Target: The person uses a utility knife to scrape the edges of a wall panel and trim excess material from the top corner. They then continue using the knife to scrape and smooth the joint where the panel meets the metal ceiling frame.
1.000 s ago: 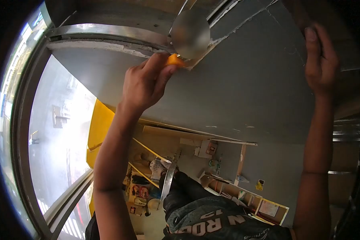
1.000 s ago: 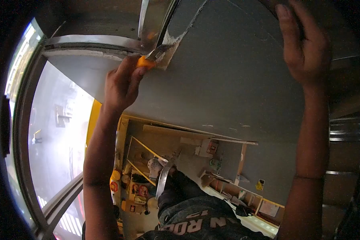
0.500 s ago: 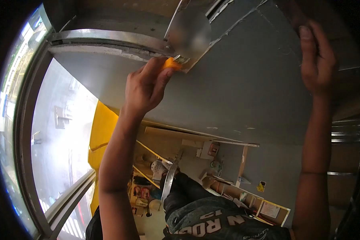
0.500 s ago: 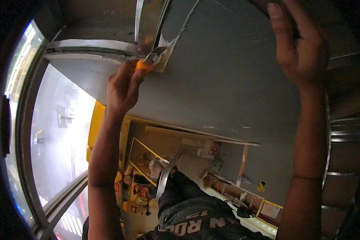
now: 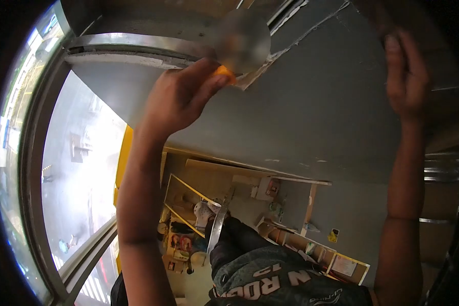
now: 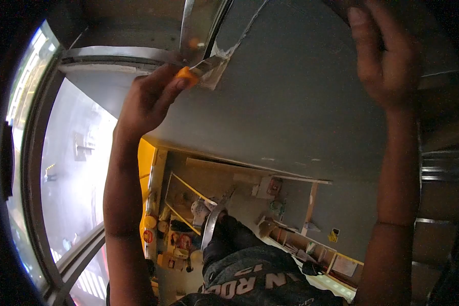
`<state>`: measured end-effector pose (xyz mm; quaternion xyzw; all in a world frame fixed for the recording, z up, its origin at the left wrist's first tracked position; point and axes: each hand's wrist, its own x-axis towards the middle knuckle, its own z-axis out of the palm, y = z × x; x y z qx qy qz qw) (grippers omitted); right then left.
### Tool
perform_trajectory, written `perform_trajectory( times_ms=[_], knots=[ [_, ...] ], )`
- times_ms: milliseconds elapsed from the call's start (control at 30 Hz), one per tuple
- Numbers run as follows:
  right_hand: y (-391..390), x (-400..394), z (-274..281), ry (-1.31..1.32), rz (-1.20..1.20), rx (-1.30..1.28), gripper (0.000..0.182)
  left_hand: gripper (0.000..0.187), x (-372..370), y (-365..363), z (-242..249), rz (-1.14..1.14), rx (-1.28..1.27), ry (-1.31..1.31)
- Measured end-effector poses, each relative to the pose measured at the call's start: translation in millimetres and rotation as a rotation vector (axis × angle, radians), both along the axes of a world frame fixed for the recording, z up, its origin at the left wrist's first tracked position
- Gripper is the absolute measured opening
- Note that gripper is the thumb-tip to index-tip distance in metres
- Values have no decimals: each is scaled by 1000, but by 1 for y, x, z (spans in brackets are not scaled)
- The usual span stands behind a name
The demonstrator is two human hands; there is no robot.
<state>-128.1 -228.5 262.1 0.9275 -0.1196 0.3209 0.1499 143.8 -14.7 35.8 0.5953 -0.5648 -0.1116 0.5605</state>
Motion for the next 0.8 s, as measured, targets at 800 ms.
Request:
perform_trajectory(
  times_ms=[800],
  knots=[
    [-4,-1,-7,-39,-15,6,40,24,-9,-5,-21,142,-156,-119]
  ],
)
